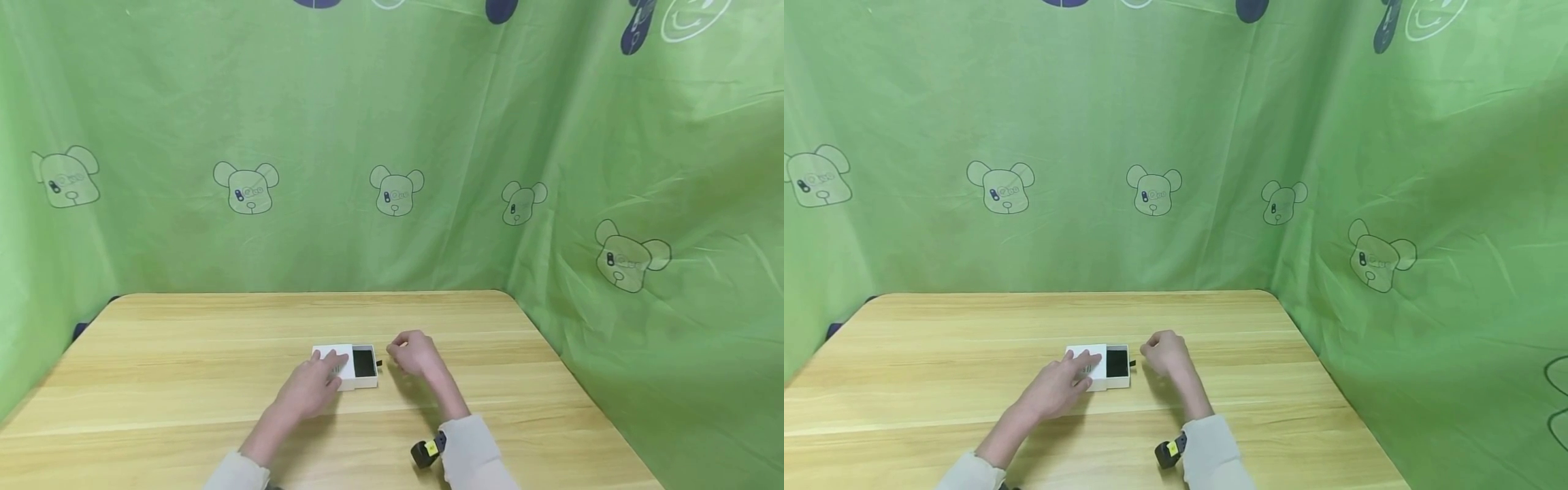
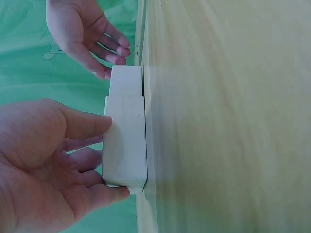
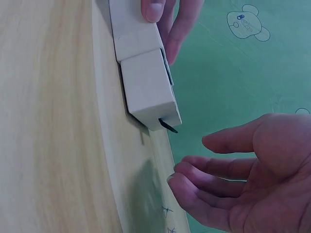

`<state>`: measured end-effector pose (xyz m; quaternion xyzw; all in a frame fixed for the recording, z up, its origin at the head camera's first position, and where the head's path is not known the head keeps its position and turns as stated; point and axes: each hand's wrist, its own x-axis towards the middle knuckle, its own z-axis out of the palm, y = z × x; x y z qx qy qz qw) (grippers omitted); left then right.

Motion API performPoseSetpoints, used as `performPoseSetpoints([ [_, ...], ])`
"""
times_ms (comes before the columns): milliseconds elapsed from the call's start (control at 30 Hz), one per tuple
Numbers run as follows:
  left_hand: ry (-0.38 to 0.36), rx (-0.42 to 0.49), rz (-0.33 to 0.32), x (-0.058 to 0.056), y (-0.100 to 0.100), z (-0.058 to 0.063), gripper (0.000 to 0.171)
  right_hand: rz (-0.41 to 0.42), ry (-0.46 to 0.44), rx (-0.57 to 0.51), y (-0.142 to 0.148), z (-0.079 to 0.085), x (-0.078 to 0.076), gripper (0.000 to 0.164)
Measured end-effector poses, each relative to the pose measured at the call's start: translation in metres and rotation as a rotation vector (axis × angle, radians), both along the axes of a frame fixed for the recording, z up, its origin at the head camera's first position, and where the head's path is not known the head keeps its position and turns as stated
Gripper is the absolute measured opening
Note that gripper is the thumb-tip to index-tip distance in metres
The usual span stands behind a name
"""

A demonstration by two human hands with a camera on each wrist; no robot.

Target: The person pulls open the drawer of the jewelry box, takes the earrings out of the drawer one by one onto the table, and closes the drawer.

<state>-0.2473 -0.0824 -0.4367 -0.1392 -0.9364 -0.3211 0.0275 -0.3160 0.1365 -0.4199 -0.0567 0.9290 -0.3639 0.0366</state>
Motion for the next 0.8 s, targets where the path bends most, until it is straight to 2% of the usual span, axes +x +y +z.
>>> performPoseSetpoints([
  [200, 0.006, 0.001, 0.002, 0.000, 0.000, 0.000, 0.043, 0.013, -0.040, -0.013, -0.006, -0.001, 0.002, 0.024],
  [433, -0.001, 0.004, 0.007, 0.000, 0.000, -0.001, 0.043, 0.035, -0.022, -0.005, -0.011, -0.002, 0.002, 0.021],
  [800, 0.010, -0.006, 0.006, -0.002, 0.000, -0.004, 0.043, 0.069, -0.060, -0.030, -0.016, -0.005, 0.003, 0.020],
])
